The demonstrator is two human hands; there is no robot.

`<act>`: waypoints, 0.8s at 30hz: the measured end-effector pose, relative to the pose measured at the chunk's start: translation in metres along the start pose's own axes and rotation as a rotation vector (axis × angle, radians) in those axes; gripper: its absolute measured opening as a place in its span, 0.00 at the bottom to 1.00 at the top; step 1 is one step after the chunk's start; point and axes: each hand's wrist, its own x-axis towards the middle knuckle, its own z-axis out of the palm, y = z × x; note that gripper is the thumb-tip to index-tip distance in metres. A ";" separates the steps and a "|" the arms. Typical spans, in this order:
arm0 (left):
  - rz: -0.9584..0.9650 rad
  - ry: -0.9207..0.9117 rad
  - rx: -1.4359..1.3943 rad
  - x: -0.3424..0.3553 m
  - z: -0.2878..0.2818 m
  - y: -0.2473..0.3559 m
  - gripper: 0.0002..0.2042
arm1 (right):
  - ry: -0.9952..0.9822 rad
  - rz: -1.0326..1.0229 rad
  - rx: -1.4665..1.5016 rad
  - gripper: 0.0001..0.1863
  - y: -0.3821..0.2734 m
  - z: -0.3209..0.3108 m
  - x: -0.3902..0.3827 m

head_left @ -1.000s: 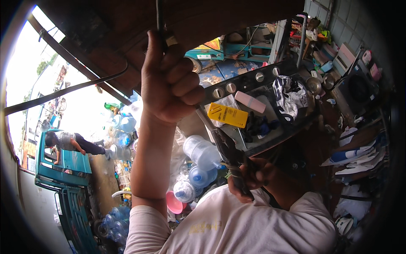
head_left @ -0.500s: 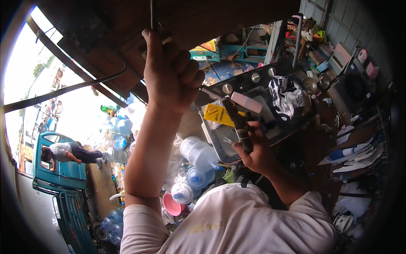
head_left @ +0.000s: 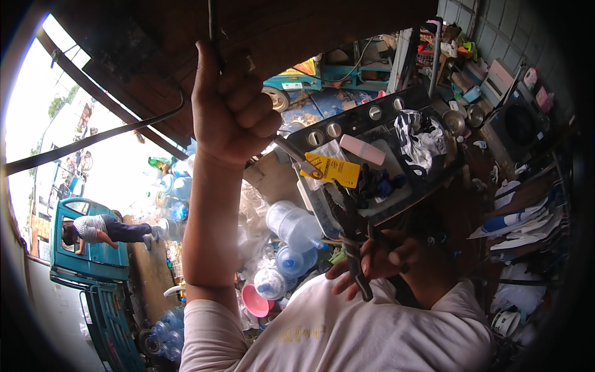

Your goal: The person strips the outer insulation from a black electrical cable using a knife, then twists and manipulates the exposed inner wires. The person uses pliers to cut and adjust the cable ends while working at a cluttered counter.

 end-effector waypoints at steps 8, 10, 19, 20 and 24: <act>-0.057 -0.047 -0.065 -0.007 -0.008 -0.010 0.28 | -0.303 -0.011 0.318 0.22 0.020 -0.019 0.025; -0.070 -0.047 -0.086 -0.007 -0.007 -0.013 0.28 | -0.339 -0.032 0.348 0.21 0.023 -0.021 0.031; 0.012 0.241 0.077 -0.009 0.003 -0.028 0.27 | 0.338 -0.032 -0.293 0.22 0.023 0.009 0.020; 0.030 0.286 0.133 -0.009 0.005 -0.029 0.27 | 0.411 -0.009 -0.427 0.20 0.021 0.006 0.020; 0.072 0.545 0.224 -0.008 0.010 -0.032 0.29 | 0.668 -0.157 -1.597 0.16 0.008 -0.007 0.020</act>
